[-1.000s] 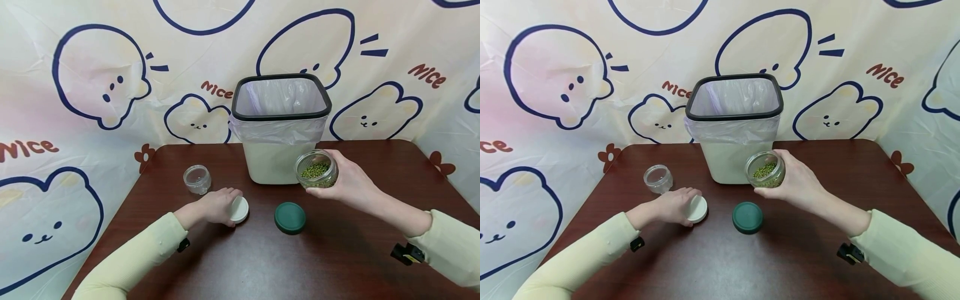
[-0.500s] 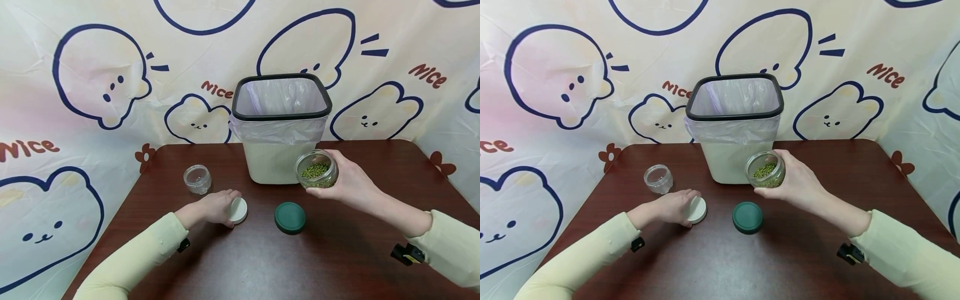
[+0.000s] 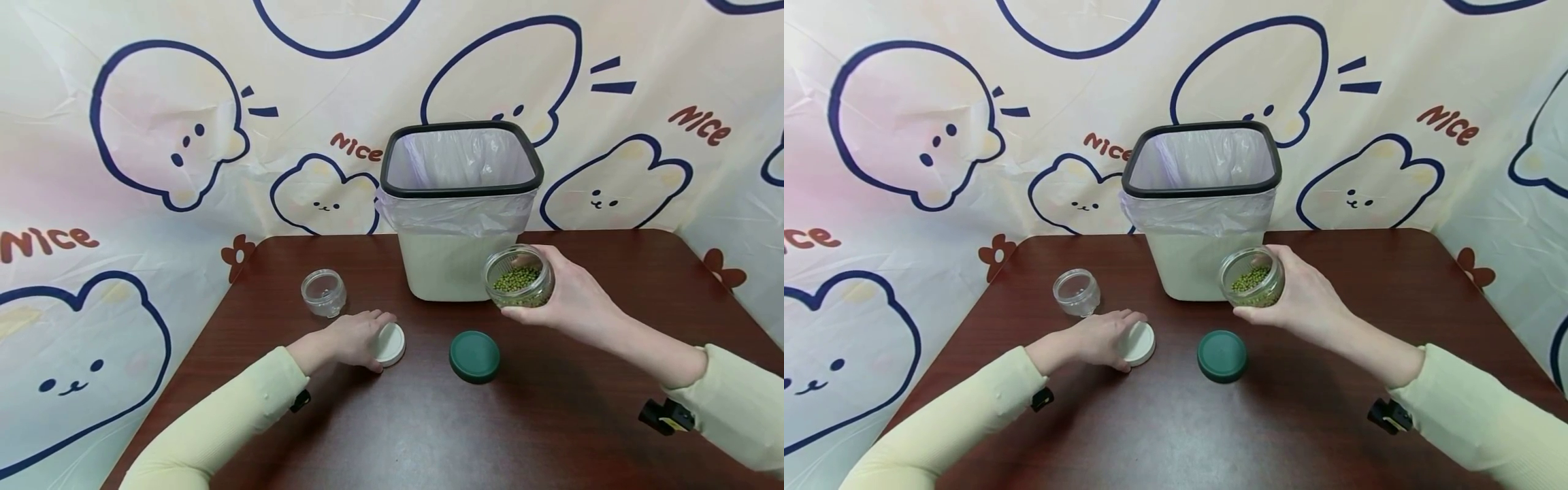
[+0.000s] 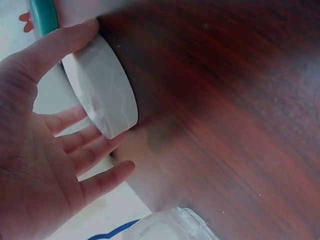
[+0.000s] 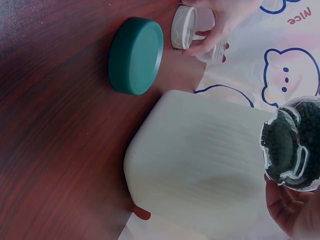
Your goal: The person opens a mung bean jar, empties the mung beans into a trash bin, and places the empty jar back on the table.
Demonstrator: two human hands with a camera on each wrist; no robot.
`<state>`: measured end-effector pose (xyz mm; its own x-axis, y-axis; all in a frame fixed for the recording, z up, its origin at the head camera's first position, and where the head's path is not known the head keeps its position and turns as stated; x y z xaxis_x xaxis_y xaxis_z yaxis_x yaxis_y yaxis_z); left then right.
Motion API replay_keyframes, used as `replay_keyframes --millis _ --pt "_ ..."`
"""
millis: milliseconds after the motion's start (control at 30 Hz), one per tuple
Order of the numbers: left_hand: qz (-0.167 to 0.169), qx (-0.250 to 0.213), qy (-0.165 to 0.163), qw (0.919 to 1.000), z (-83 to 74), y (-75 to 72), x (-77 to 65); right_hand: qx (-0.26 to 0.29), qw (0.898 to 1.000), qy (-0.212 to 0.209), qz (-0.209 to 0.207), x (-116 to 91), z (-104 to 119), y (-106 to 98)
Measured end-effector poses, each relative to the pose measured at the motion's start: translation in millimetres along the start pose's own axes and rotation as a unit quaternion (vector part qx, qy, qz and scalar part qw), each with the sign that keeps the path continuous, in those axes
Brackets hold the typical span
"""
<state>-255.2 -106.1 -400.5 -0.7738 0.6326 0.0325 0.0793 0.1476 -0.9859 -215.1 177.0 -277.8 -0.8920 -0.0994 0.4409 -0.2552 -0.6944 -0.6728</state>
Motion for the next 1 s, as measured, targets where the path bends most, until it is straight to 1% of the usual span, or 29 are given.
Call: replay_keyframes --millis 167,300,367,433,533,667,733,800,833,900,933,1000 --pt "0.011 0.0 0.009 0.9999 1.9 -0.4 0.2 -0.003 1.0 0.005 -0.003 0.1 -0.6 -3.1" --pt "0.022 -0.004 0.0 0.9998 4.0 -4.4 1.5 -0.002 1.0 0.005 -0.001 0.6 -1.5 -4.7" --pt "0.028 -0.012 -0.006 0.9995 3.4 -9.7 2.8 -0.003 1.0 0.003 -0.004 0.8 -1.8 -5.9" --pt "0.027 -0.021 -0.01 0.9994 3.5 -16.2 4.8 -0.004 1.0 0.001 -0.009 1.1 -2.0 -7.5" --pt "0.007 -0.028 -0.009 0.9995 3.6 -30.0 9.0 -0.007 1.0 0.001 -0.014 1.4 -2.8 -10.7" --pt "-0.057 -0.024 0.005 0.9981 3.8 -52.4 14.2 -0.015 1.0 0.007 -0.018 1.9 -5.1 -15.8" --pt "-0.096 -0.023 0.008 0.9951 3.9 -64.2 15.7 -0.02 1.0 0.01 -0.019 2.1 -6.9 -17.9" --pt "-0.141 -0.027 0.01 0.9895 4.2 -76.1 16.3 -0.024 0.999 0.014 -0.019 2.5 -9.3 -19.7" --pt "-0.167 -0.033 0.013 0.9853 3.5 -82.6 16.0 -0.025 0.999 0.015 -0.018 2.7 -10.5 -20.5" --pt "-0.224 -0.047 0.027 0.9731 1.8 -95.2 14.7 -0.027 0.999 0.018 -0.018 3.1 -13.0 -22.1" --pt "-0.254 -0.054 0.039 0.9648 0.4 -101.5 13.6 -0.029 0.999 0.02 -0.018 3.3 -14.2 -23.0" --pt "-0.314 -0.066 0.069 0.9447 -3.4 -113.6 11.3 -0.034 0.999 0.023 -0.02 3.9 -16.3 -25.0"
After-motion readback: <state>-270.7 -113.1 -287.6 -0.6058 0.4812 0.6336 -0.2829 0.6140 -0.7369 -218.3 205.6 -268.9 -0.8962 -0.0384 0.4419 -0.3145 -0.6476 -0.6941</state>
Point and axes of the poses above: each hand's wrist, its own x-axis towards the middle knuckle, its own y-axis out of the palm, z = x × y, the point moved 7 cm from there along x, towards the middle knuckle, and after that the axes turned 12 degrees about -z, right-handed, at the moved point
